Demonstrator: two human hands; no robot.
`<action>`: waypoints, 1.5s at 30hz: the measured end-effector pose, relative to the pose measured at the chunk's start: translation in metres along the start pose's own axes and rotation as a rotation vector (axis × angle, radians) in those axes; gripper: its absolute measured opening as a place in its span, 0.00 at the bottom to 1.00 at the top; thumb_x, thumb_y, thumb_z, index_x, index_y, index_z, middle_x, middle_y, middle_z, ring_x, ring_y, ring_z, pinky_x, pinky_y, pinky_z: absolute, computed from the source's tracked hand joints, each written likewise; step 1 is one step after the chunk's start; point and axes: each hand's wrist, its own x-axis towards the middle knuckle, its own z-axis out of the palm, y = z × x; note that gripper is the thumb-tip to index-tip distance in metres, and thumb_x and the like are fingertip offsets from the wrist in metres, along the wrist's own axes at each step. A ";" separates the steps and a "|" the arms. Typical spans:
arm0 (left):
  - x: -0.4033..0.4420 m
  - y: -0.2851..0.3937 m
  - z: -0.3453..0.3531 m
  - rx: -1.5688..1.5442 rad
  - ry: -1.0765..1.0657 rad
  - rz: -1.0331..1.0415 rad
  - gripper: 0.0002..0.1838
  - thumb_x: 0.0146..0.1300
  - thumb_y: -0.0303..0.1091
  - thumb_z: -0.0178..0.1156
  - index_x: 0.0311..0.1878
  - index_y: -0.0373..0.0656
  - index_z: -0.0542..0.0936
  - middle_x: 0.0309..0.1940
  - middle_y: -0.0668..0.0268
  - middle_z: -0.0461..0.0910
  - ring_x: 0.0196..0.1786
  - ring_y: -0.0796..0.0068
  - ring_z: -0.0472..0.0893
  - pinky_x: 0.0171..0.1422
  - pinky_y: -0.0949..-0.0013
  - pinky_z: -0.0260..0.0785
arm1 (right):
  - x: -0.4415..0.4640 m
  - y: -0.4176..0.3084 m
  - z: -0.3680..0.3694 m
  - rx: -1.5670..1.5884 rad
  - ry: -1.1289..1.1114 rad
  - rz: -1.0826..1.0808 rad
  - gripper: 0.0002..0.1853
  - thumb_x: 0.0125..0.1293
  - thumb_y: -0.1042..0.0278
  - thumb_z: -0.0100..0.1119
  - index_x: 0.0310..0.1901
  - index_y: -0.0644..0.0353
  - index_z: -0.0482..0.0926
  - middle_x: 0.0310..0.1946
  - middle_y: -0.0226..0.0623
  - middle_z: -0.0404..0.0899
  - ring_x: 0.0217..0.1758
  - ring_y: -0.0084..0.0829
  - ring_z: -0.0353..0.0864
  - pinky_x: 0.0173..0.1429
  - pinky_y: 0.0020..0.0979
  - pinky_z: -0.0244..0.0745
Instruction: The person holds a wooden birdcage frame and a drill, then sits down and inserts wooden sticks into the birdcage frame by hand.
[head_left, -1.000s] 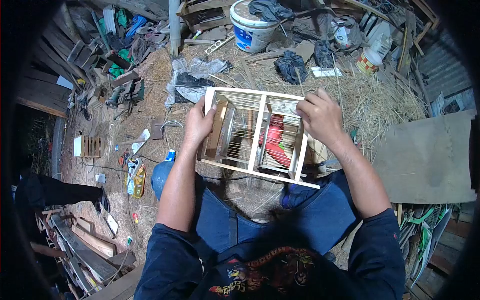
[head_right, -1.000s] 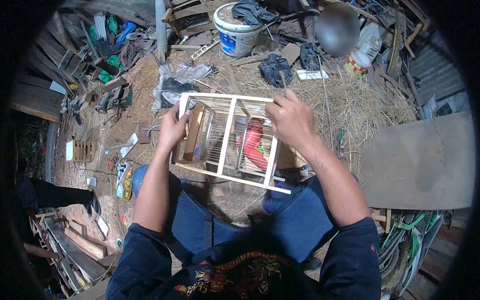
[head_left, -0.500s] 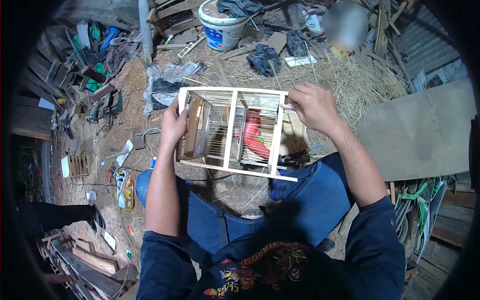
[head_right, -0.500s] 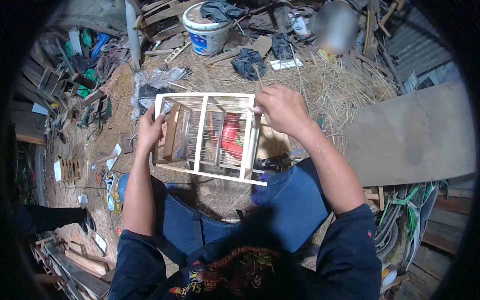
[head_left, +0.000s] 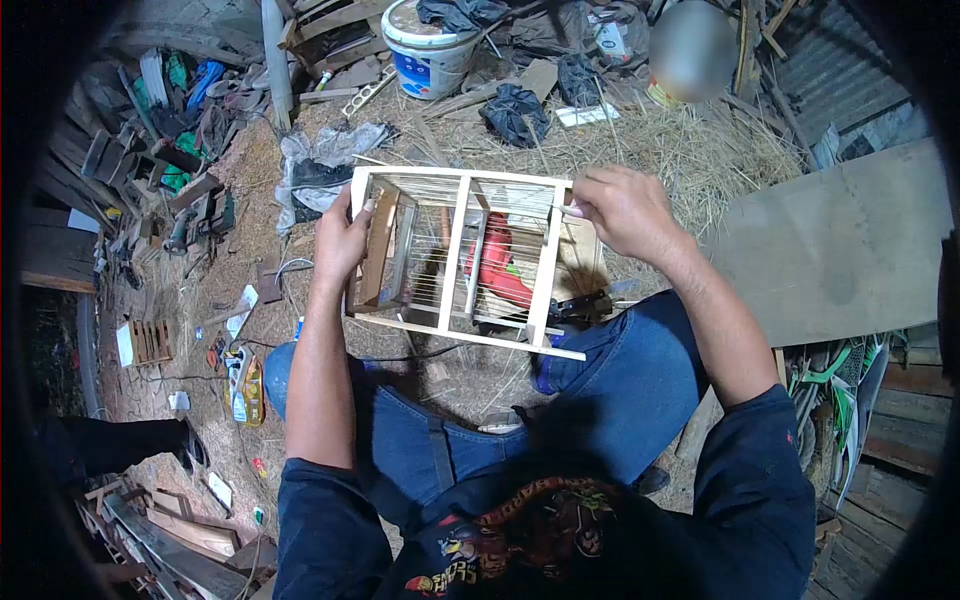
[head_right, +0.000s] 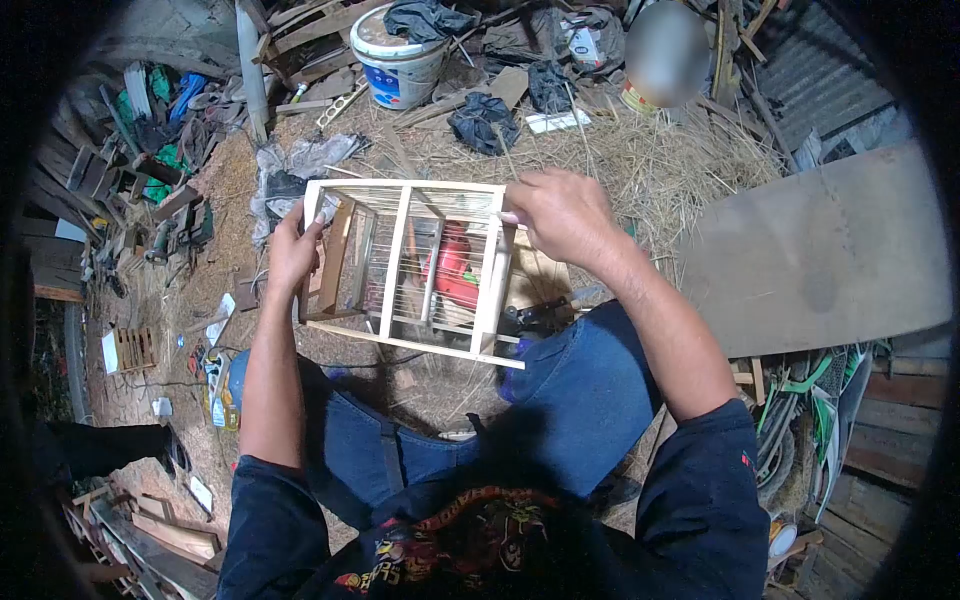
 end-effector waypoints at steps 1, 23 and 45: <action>0.001 -0.003 0.001 0.006 0.003 -0.003 0.24 0.71 0.34 0.61 0.68 0.39 0.77 0.54 0.46 0.85 0.58 0.54 0.86 0.62 0.58 0.75 | -0.002 0.000 0.000 0.002 -0.010 0.008 0.08 0.68 0.59 0.63 0.41 0.52 0.82 0.37 0.32 0.82 0.47 0.38 0.84 0.48 0.42 0.82; 0.011 0.007 0.007 0.461 0.132 0.201 0.20 0.76 0.44 0.56 0.58 0.36 0.75 0.36 0.38 0.84 0.42 0.36 0.85 0.45 0.40 0.77 | 0.072 -0.047 0.019 -0.001 -0.133 -0.116 0.08 0.55 0.71 0.63 0.35 0.64 0.86 0.34 0.48 0.88 0.41 0.47 0.90 0.45 0.46 0.86; 0.036 -0.001 0.012 0.445 0.079 0.286 0.15 0.76 0.40 0.55 0.54 0.38 0.75 0.39 0.39 0.82 0.44 0.33 0.82 0.45 0.40 0.73 | 0.018 -0.028 -0.021 0.134 -0.098 0.050 0.17 0.67 0.55 0.65 0.32 0.64 0.84 0.30 0.48 0.85 0.35 0.50 0.89 0.42 0.49 0.84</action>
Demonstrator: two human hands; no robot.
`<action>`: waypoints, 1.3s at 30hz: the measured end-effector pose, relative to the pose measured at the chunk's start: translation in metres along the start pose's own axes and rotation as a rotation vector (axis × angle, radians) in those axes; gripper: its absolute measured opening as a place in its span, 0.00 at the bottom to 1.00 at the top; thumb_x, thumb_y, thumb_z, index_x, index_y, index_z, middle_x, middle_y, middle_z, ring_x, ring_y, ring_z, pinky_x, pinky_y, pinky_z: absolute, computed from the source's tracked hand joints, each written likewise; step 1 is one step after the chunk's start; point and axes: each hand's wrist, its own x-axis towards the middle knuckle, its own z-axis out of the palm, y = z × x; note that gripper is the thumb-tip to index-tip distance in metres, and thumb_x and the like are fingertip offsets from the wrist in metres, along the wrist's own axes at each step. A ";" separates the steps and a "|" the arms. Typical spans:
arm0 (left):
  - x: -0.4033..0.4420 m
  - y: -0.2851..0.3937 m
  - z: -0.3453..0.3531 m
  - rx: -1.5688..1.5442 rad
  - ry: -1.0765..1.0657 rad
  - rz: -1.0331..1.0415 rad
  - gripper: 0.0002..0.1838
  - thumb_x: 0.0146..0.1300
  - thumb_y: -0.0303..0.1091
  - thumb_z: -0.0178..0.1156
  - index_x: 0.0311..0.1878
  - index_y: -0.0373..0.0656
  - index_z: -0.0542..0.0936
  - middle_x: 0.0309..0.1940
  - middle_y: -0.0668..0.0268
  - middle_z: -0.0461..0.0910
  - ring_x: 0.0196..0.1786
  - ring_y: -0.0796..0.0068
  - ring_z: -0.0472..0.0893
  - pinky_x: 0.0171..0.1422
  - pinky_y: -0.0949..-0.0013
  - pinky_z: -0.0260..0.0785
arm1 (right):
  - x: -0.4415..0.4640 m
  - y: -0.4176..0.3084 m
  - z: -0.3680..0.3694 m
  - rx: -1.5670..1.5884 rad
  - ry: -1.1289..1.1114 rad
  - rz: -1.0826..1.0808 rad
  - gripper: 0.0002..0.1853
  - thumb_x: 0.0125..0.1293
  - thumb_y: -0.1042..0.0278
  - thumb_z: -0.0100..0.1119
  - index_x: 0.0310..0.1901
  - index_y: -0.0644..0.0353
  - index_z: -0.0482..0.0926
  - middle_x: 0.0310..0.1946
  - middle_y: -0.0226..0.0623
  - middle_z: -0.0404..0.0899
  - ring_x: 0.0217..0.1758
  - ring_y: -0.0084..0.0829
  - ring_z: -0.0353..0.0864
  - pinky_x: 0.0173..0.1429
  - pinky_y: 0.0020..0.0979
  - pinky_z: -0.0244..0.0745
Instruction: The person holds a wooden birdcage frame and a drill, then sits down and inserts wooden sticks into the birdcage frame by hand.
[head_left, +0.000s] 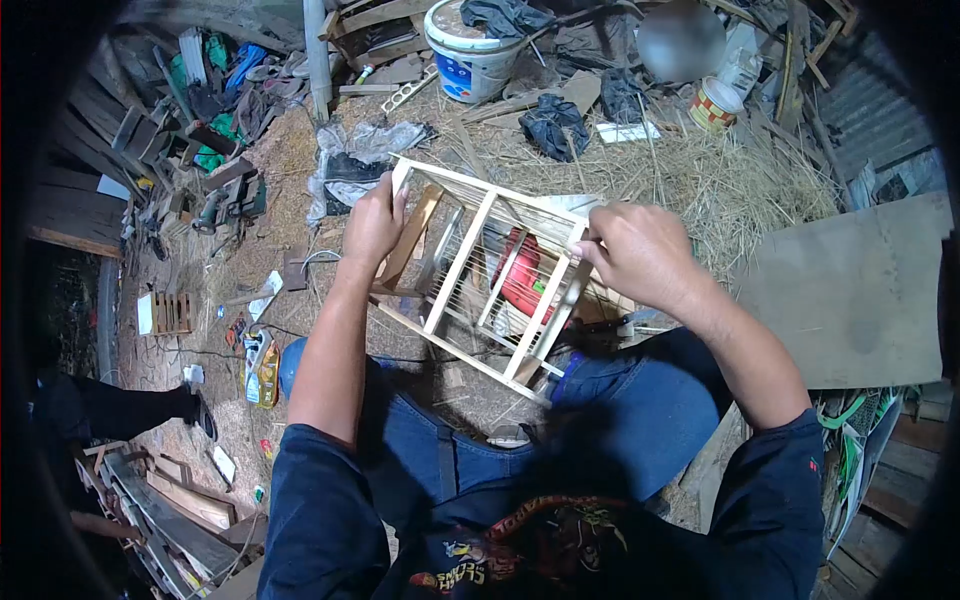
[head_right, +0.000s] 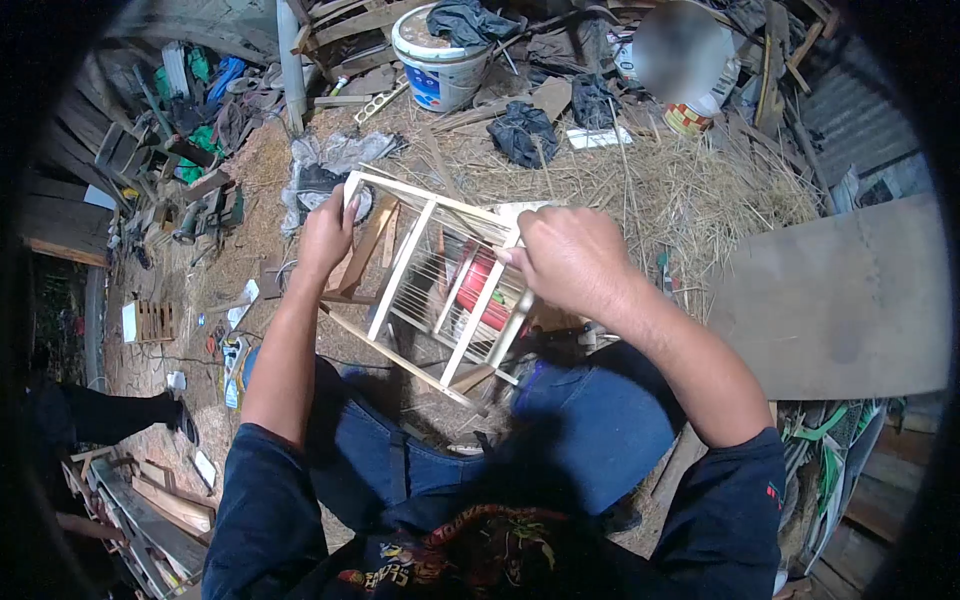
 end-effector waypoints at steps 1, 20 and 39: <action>0.000 0.003 -0.001 -0.007 -0.002 -0.003 0.15 0.76 0.40 0.55 0.55 0.38 0.75 0.39 0.39 0.82 0.44 0.33 0.82 0.46 0.40 0.73 | -0.001 0.002 -0.002 -0.013 -0.053 -0.009 0.18 0.67 0.54 0.65 0.32 0.64 0.84 0.29 0.48 0.85 0.35 0.49 0.89 0.42 0.49 0.84; -0.003 -0.069 0.007 -0.061 0.088 -0.114 0.24 0.77 0.41 0.54 0.67 0.34 0.75 0.45 0.36 0.83 0.51 0.36 0.83 0.54 0.45 0.76 | -0.088 0.087 -0.059 0.358 -0.277 0.065 0.09 0.62 0.66 0.69 0.31 0.62 0.85 0.24 0.44 0.82 0.31 0.43 0.84 0.38 0.46 0.76; -0.015 -0.060 -0.069 -0.062 0.061 -0.210 0.25 0.78 0.42 0.54 0.70 0.36 0.74 0.62 0.43 0.80 0.67 0.48 0.79 0.68 0.56 0.70 | -0.018 0.127 0.219 0.116 -0.828 0.356 0.08 0.55 0.65 0.73 0.30 0.62 0.90 0.26 0.43 0.88 0.27 0.35 0.89 0.33 0.40 0.83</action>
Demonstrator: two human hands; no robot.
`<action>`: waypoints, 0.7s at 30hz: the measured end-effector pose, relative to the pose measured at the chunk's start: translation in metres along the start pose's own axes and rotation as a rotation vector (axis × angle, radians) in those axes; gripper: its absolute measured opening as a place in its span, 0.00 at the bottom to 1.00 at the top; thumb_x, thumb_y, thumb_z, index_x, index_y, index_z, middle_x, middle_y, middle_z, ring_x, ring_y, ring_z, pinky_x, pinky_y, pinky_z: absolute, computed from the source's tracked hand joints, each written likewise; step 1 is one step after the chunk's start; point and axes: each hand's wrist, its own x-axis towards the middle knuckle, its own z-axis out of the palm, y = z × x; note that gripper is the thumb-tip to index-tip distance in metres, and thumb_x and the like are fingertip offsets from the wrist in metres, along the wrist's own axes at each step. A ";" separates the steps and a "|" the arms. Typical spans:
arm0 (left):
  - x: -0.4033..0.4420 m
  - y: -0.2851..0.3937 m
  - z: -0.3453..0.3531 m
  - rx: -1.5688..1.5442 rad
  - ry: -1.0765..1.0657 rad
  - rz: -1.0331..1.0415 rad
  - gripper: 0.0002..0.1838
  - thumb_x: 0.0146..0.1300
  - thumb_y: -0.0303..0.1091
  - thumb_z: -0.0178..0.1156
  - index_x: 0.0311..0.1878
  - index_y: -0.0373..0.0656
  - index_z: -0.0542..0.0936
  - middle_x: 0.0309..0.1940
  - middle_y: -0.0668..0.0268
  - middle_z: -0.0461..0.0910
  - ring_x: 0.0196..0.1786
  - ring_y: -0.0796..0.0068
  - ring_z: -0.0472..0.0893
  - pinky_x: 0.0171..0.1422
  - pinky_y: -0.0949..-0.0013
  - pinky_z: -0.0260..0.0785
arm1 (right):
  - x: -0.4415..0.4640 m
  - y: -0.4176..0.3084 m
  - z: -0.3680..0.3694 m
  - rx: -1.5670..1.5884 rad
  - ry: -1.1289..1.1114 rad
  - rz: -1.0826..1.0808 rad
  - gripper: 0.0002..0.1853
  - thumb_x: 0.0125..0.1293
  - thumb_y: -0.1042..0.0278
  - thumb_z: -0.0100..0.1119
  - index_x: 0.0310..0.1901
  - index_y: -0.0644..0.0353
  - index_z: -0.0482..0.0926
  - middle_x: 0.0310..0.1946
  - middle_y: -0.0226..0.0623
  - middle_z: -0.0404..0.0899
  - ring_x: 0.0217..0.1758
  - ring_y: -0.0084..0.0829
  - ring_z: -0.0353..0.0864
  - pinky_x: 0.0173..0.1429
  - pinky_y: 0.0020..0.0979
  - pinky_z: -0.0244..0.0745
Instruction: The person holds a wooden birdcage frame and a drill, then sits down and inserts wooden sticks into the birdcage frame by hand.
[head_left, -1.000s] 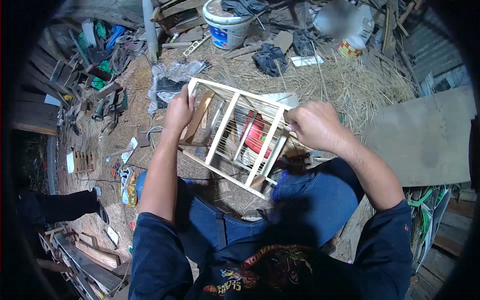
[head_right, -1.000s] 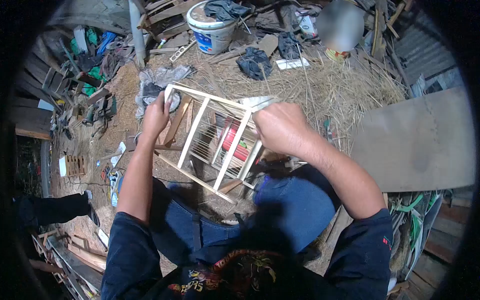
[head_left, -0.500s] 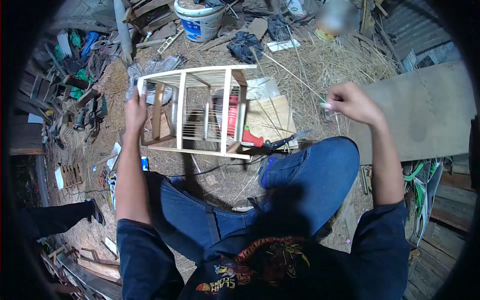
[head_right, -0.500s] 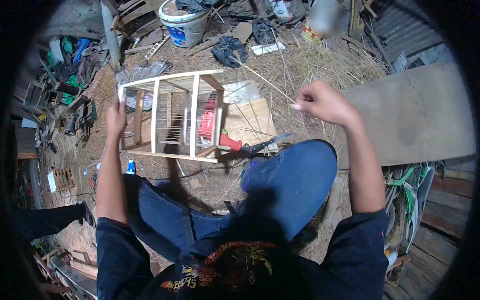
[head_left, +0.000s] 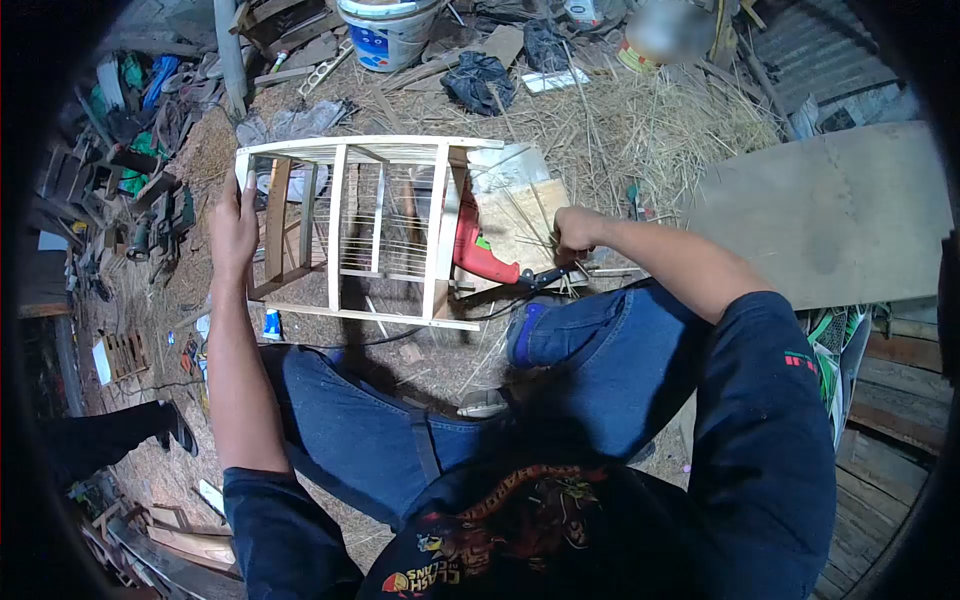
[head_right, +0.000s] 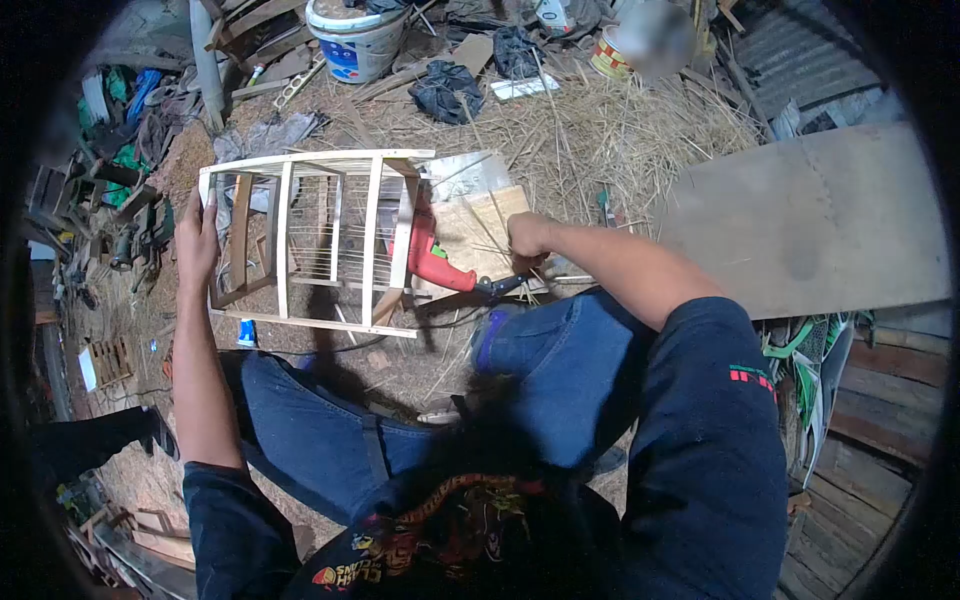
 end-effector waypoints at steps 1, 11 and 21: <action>-0.001 -0.001 -0.001 0.003 0.000 -0.002 0.25 0.78 0.42 0.54 0.70 0.36 0.74 0.62 0.43 0.80 0.67 0.48 0.79 0.68 0.56 0.70 | 0.006 0.000 0.003 0.000 -0.001 -0.004 0.08 0.55 0.65 0.73 0.30 0.62 0.90 0.26 0.43 0.88 0.27 0.35 0.89 0.33 0.40 0.83; 0.004 -0.023 0.008 -0.045 0.085 0.117 0.25 0.78 0.46 0.53 0.69 0.39 0.75 0.50 0.39 0.84 0.56 0.39 0.83 0.58 0.48 0.73 | 0.024 0.001 0.006 0.127 0.252 -0.021 0.20 0.53 0.57 0.75 0.37 0.69 0.88 0.36 0.52 0.89 0.33 0.47 0.90 0.39 0.43 0.84; 0.009 -0.035 0.016 -0.086 0.034 0.092 0.27 0.79 0.45 0.53 0.71 0.36 0.73 0.58 0.39 0.81 0.62 0.47 0.82 0.64 0.58 0.72 | -0.042 0.106 -0.027 -0.228 0.118 -0.058 0.22 0.52 0.61 0.72 0.50 0.56 0.87 0.47 0.47 0.88 0.52 0.47 0.88 0.56 0.46 0.82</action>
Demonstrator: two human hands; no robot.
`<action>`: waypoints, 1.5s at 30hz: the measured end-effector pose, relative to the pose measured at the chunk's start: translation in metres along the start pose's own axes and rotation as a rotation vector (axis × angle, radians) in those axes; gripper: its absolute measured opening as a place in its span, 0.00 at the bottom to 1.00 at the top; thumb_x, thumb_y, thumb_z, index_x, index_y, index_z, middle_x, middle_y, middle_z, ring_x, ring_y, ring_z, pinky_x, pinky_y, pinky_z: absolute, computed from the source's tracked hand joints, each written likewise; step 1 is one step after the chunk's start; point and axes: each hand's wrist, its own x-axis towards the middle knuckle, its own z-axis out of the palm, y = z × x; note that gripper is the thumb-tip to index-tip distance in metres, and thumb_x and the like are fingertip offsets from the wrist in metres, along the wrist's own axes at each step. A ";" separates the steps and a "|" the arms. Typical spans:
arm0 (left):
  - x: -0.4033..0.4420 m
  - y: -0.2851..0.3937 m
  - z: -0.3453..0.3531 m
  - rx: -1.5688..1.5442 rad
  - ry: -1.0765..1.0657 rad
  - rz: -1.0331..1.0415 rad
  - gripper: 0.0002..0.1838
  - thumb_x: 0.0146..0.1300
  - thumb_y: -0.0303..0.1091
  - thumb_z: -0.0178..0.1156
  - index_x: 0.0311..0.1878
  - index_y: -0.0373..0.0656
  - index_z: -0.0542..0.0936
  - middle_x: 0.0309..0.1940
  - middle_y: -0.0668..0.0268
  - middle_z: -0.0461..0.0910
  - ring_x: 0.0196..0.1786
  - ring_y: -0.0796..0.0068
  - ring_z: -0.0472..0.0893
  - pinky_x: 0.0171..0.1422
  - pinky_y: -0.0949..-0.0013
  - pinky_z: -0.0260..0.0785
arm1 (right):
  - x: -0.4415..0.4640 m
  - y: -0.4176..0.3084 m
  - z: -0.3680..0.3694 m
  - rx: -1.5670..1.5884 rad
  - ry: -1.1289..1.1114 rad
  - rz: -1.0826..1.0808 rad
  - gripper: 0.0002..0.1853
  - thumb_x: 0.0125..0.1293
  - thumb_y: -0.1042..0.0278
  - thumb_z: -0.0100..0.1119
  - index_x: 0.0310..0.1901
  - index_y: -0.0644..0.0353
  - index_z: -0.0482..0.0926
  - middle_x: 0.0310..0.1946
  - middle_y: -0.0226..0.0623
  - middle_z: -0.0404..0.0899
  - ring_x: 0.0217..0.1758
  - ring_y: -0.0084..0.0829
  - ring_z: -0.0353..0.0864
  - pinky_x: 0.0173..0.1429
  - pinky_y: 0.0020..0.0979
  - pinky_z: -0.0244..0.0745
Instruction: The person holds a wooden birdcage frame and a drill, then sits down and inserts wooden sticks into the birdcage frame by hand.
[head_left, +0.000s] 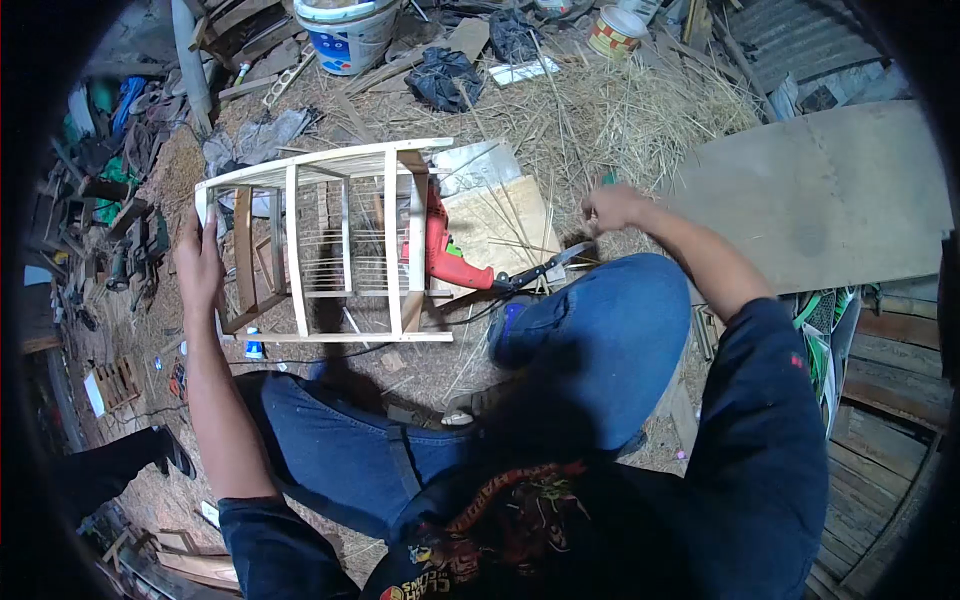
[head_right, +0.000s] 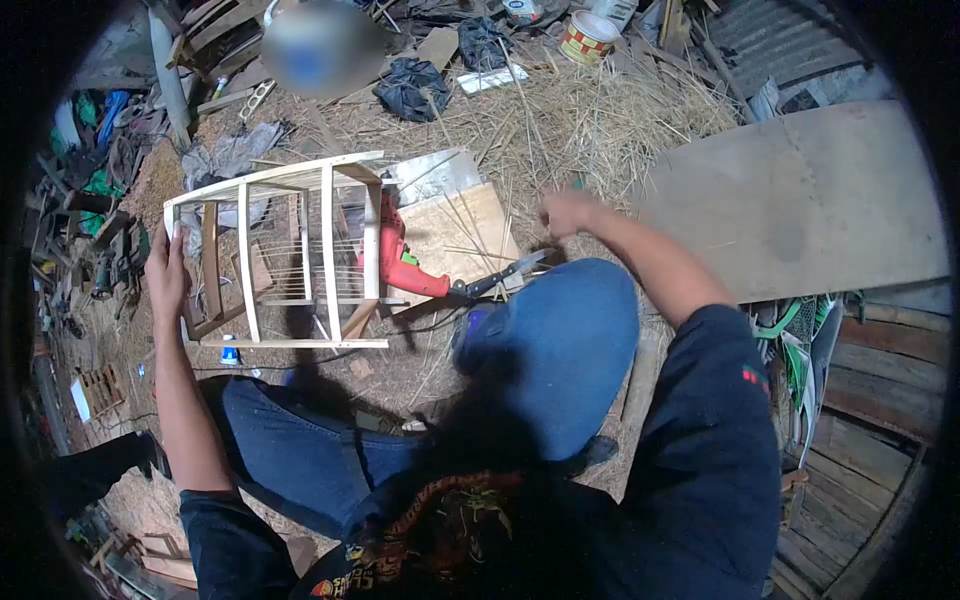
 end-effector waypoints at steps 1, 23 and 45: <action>0.000 0.003 -0.002 0.001 -0.009 -0.013 0.26 0.79 0.44 0.53 0.70 0.35 0.74 0.59 0.40 0.81 0.62 0.51 0.82 0.65 0.59 0.71 | -0.003 0.003 0.012 0.000 0.004 -0.001 0.22 0.52 0.61 0.72 0.50 0.56 0.87 0.47 0.47 0.88 0.52 0.47 0.88 0.56 0.46 0.82; -0.007 -0.006 -0.004 -0.320 -0.042 -0.351 0.24 0.81 0.39 0.53 0.74 0.39 0.70 0.19 0.78 0.63 0.15 0.88 0.63 0.17 0.75 0.56 | 0.042 0.017 0.113 0.240 0.088 -0.054 0.07 0.51 0.68 0.68 0.34 0.51 0.87 0.34 0.42 0.87 0.42 0.49 0.87 0.43 0.49 0.79; -0.010 -0.006 -0.008 -0.341 -0.032 -0.377 0.22 0.81 0.38 0.53 0.72 0.39 0.72 0.20 0.80 0.63 0.17 0.90 0.61 0.19 0.76 0.52 | 0.034 0.107 0.184 0.827 0.551 0.519 0.15 0.57 0.58 0.77 0.33 0.63 0.87 0.31 0.47 0.86 0.34 0.42 0.85 0.42 0.41 0.77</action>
